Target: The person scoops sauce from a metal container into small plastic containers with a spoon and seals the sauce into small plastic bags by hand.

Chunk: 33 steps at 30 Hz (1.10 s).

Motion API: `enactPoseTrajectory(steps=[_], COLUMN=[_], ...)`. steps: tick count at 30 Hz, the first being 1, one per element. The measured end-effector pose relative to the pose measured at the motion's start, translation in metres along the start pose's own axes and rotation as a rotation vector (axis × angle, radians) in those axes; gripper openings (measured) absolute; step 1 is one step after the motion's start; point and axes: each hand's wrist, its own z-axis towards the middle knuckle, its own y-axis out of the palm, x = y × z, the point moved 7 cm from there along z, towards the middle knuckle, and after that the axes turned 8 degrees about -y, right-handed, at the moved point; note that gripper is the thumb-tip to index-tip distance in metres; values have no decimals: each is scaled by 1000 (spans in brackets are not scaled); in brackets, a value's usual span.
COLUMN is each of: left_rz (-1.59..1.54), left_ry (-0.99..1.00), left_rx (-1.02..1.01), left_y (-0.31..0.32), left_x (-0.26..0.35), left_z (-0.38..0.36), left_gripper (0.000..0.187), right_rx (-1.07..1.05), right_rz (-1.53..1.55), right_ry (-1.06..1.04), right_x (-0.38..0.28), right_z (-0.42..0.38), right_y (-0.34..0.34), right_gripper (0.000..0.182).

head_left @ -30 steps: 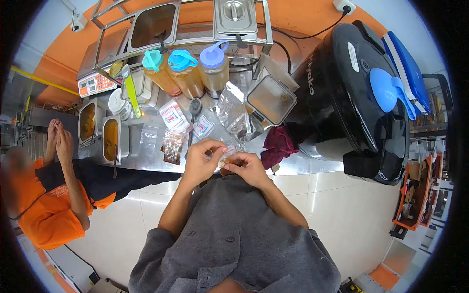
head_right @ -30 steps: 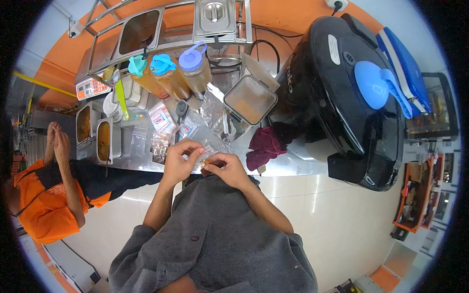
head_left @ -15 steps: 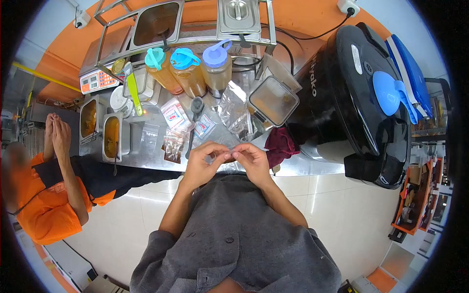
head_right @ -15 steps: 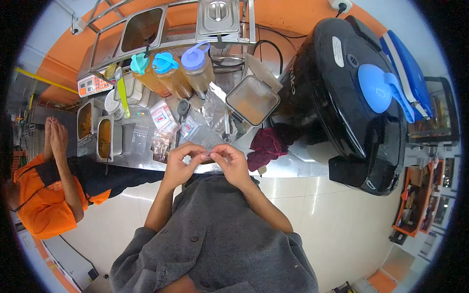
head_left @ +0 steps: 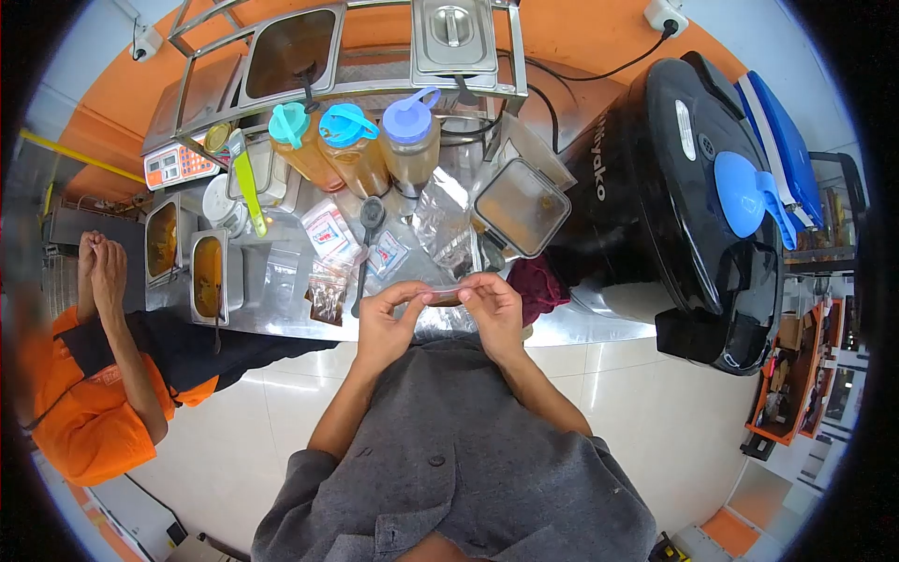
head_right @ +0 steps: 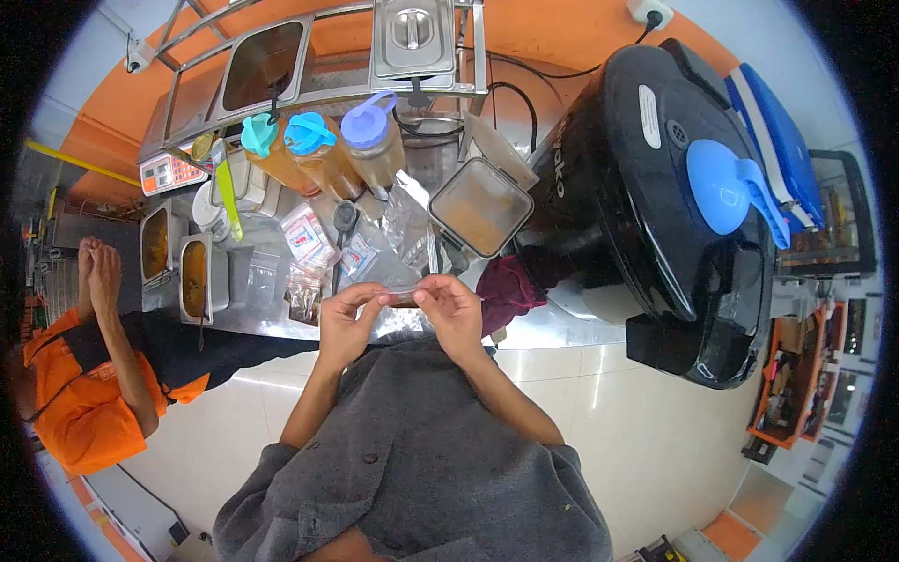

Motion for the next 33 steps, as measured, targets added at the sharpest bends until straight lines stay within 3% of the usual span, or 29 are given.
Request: enactPoseTrajectory(steps=[4, 12, 16, 23, 26, 33], left_rz=[241, 168, 117, 185, 328, 200], left_ry=[70, 154, 123, 163, 285, 73], left_rx=[-21, -47, -98, -137, -102, 41], left_y=[10, 25, 28, 15, -1, -60], left_x=[20, 14, 14, 5, 7, -9], left_z=[2, 1, 4, -9, -22, -42], left_gripper=[11, 9, 11, 11, 12, 7], right_rx=[-47, -39, 16, -110, -201, -333], right_rz=[-23, -247, -196, -272, -422, -298], right_ry=[5, -130, -97, -57, -9, 151], right_x=[10, -6, 2, 6, 9, 41], right_z=[-3, -5, -5, -18, -25, -27], right_y=[-4, -11, -16, 4, 18, 50], right_gripper=[14, 13, 9, 10, 9, 10])
